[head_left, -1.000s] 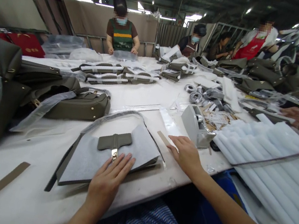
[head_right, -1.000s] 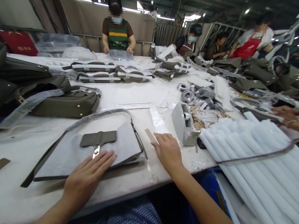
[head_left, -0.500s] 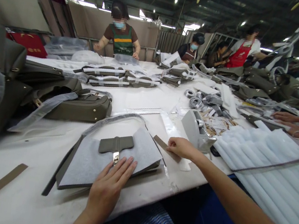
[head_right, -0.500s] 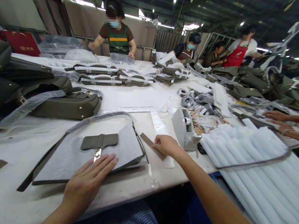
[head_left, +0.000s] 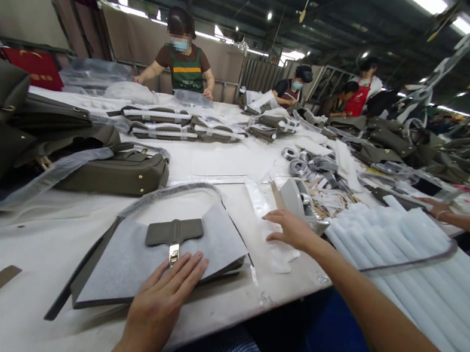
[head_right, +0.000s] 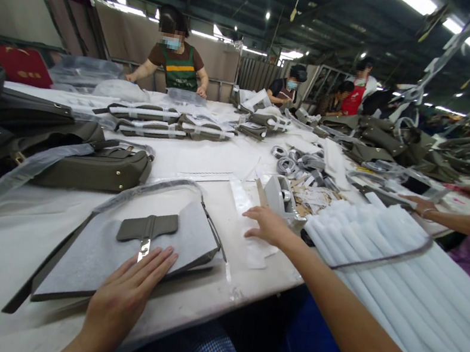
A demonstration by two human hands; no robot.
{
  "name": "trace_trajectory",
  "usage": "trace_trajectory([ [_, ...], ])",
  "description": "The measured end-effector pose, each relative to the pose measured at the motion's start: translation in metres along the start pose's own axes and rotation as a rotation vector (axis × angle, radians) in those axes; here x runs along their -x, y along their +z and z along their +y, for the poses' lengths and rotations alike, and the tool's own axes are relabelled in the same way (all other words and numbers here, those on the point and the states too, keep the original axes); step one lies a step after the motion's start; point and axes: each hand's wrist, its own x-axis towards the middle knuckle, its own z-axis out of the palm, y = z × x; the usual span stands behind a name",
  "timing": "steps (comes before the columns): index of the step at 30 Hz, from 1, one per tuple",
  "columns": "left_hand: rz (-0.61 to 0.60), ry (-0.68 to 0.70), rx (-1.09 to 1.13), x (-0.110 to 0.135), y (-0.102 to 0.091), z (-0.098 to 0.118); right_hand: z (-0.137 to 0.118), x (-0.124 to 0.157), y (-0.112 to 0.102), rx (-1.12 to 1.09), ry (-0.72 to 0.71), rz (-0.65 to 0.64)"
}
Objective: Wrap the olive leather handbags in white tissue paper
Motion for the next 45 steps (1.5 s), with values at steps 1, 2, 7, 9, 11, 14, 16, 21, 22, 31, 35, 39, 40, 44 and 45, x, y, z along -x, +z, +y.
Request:
trace_trajectory([
  [1,0.004,-0.002,0.002,0.000,0.000,0.000,0.002,0.003,0.008,-0.011,-0.004,0.000],
  [2,0.006,-0.006,0.006,0.000,0.000,0.001,0.005,0.004,0.015,-0.019,0.005,0.013],
  [7,0.008,-0.025,0.031,-0.001,-0.002,0.002,0.009,0.000,0.027,-0.050,0.024,0.096],
  [9,0.011,-0.014,0.022,-0.002,-0.003,0.002,0.006,0.000,0.023,-0.068,0.003,0.115],
  [11,0.006,-0.011,0.017,-0.002,-0.004,0.002,0.002,0.004,0.019,-0.090,-0.002,0.141],
  [14,-0.010,-0.022,0.017,-0.002,-0.003,0.002,-0.009,0.017,0.012,-0.121,0.018,0.190],
  [16,-0.017,-0.023,0.013,-0.001,-0.002,0.002,-0.018,0.030,0.008,-0.170,0.024,0.224],
  [21,-0.042,-0.027,0.016,0.000,-0.001,0.001,-0.045,0.065,-0.009,-0.373,0.012,0.188],
  [22,-0.041,-0.026,0.020,0.000,-0.001,0.001,-0.049,0.071,-0.013,-0.412,0.008,0.145],
  [31,-0.026,-0.061,0.067,-0.002,-0.003,0.004,-0.087,0.088,0.011,-0.442,0.025,0.089],
  [35,-0.042,-0.059,0.082,-0.001,-0.002,0.003,-0.107,0.080,0.038,-0.686,0.277,0.013],
  [39,-0.042,-0.067,0.106,-0.001,-0.002,0.003,-0.117,0.068,0.046,-1.067,0.422,-0.107],
  [40,-0.036,-0.070,0.107,-0.001,-0.002,0.003,-0.119,0.066,0.044,-1.134,0.424,-0.136],
  [44,-0.023,-0.074,0.097,0.000,-0.001,0.003,-0.132,0.060,0.025,-1.321,0.416,-0.261],
  [45,-0.025,-0.072,0.094,0.000,-0.001,0.003,-0.135,0.060,0.021,-1.364,0.416,-0.270],
])
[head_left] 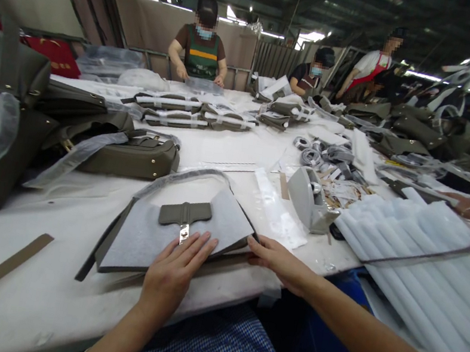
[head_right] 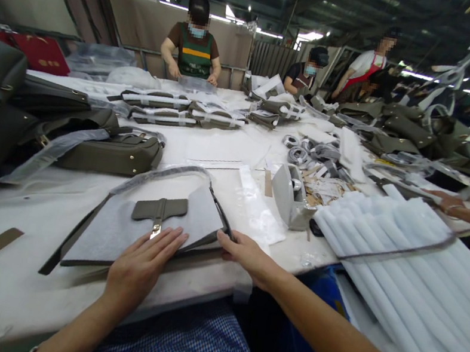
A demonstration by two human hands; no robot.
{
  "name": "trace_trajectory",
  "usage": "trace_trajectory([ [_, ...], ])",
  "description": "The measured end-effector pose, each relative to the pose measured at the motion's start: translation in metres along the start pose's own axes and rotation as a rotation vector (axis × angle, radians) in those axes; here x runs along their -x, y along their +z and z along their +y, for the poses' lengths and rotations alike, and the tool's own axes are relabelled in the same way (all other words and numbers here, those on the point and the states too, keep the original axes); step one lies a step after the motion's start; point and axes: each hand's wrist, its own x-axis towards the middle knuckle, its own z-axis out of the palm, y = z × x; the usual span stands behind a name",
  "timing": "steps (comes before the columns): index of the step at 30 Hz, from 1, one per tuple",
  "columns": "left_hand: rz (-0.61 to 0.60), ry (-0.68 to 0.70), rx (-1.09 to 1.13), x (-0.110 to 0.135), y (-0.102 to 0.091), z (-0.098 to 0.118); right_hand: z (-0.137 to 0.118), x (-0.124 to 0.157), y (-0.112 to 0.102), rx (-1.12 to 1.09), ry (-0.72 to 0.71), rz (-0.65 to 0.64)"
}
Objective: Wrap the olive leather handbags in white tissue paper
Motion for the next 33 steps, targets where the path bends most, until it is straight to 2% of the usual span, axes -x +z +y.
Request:
trace_trajectory([
  [4,-0.020,0.012,-0.010,0.002,-0.001,0.001,-0.008,-0.002,0.006,-0.187,-0.002,-0.040],
  [6,-0.023,0.012,-0.014,0.002,-0.003,0.002,-0.012,-0.006,0.008,-0.232,0.014,-0.007],
  [9,-0.007,-0.015,-0.029,0.000,-0.008,0.003,-0.025,-0.012,0.012,-0.246,-0.001,0.043],
  [12,0.077,-0.041,-0.074,-0.002,-0.011,0.001,-0.041,-0.012,0.012,-0.200,-0.036,0.010],
  [15,0.158,-0.056,-0.086,-0.005,-0.013,-0.004,-0.043,-0.007,0.000,0.070,-0.170,0.006],
  [17,0.182,-0.072,-0.074,-0.007,-0.015,-0.007,-0.030,-0.004,-0.014,0.445,-0.370,0.145],
  [19,0.204,-0.084,-0.063,-0.008,-0.017,-0.008,-0.005,-0.002,-0.029,0.855,-0.557,0.334],
  [21,0.223,-0.094,-0.054,-0.009,-0.019,-0.010,0.026,-0.002,-0.039,1.167,-0.609,0.450],
  [23,0.234,-0.108,-0.050,-0.010,-0.021,-0.011,0.055,-0.001,-0.042,1.357,-0.545,0.456],
  [25,0.230,-0.120,-0.046,-0.010,-0.022,-0.012,0.075,0.001,-0.035,1.445,-0.475,0.403],
  [27,0.228,-0.123,-0.044,-0.011,-0.022,-0.013,0.083,0.004,-0.022,1.467,-0.457,0.330],
  [31,0.230,-0.112,-0.051,-0.013,-0.021,-0.011,0.074,-0.003,0.012,1.414,-0.518,0.193],
  [33,0.224,-0.106,-0.054,-0.013,-0.019,-0.009,0.065,-0.015,0.029,1.340,-0.551,0.189],
])
